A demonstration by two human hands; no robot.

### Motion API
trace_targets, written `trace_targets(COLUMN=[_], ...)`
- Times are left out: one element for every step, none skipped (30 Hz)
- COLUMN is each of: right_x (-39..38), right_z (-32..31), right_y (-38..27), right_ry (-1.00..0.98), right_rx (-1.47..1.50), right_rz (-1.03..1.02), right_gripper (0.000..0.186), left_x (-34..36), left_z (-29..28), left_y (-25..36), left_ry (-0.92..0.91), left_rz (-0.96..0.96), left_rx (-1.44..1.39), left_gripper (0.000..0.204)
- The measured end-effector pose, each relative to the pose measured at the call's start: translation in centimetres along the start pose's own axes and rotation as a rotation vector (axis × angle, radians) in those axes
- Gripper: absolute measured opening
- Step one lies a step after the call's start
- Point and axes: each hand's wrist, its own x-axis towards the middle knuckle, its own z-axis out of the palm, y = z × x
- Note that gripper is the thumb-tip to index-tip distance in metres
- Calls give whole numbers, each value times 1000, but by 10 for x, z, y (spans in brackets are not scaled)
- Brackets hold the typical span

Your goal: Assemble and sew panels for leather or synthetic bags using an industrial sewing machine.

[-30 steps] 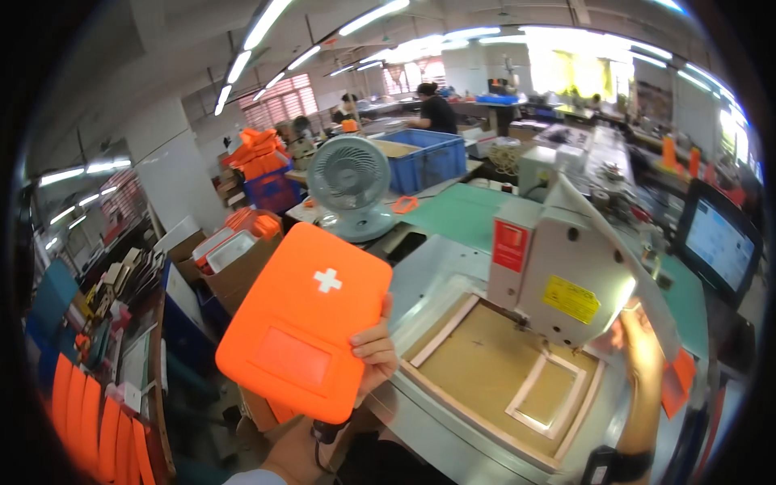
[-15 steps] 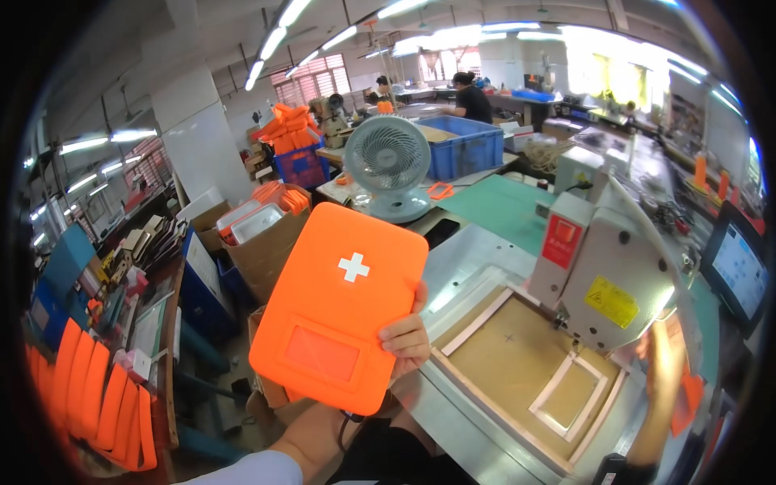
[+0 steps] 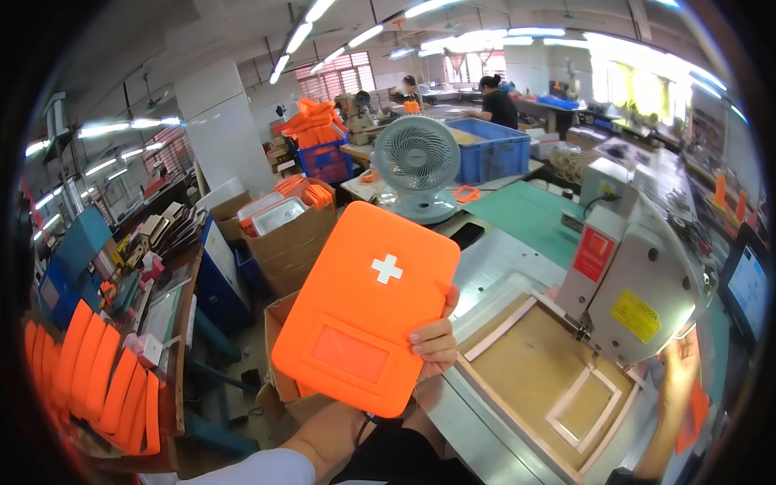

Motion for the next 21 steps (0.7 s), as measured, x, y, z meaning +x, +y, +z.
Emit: trace_targets(right_x=[1, 2, 3, 4, 5, 6, 5, 4, 3, 2, 2, 4, 6, 7, 6, 5, 5, 5, 6, 6, 6], right_z=[0, -3, -8, -13, -19, -19, -19, -15, -12, -11, -15, -17, -19, -19, -18, -18, -20, -22, -23, -22, -17], right_y=[-1, -2, -1, 0, 2, 0, -3, -3, -3, -2, 3, 7, 10, 14, 13, 11, 12, 13, 13, 13, 13], right_ry=[-29, -59, -84, -103, -123, -146, -145, -111, -78, -44, -57, -70, -84, -74, -56, -39, -52, -65, -84, -84, -89], right_rx=[14, 29, 41, 45, 48, 51, 43, 19, -4, -26, -36, -41, -46, -41, -47, -53, -49, -45, -38, -31, -19], right_rz=[41, 82, 121, 128, 134, 143, 138, 111, 84, 56, 40, 25, 11, 10, 11, 12, 16, 20, 23, 25, 27], right_gripper=[32, 29, 27, 25, 23, 21, 21, 22, 23, 24, 26, 27, 29, 30, 31, 32, 33, 35, 36, 36, 37], left_x=[-1, -3, -3, -3, -1, -2, -2, -3, -3, -3, -2, -3, -4, -5, -2, -2, -3, -3, -4, -8, -11], left_z=[1, 3, 2, 0, -4, -7, -8, -9, -9, -10, -11, -9, -7, -5, -3, 1, 8, 12, 11, 8, 7], left_y=[1, 1, 1, 1, 1, 1, 0, 0, 0, 0, 1, 1, 2, 3, 3, 1, -1, -2, -2, -2, 0], left_ry=[16, 32, 47, 19, -8, -34, -37, -41, -45, -57, -69, -77, -71, -65, -62, 23, 108, 192, 156, 119, 83], left_rz=[1, 4, 1, -2, -6, -7, -6, -5, -4, -9, -15, -20, -21, -21, -27, -5, 17, 38, 52, 66, 84], left_rx=[11, 23, 33, 29, 26, 23, 18, 13, 9, 9, 9, 12, 25, 38, 41, 57, 74, 90, 81, 71, 67], left_gripper=[68, 69, 69, 69, 70, 70, 71, 71, 72, 71, 71, 71, 71, 71, 70, 64, 59, 55, 59, 62, 66])
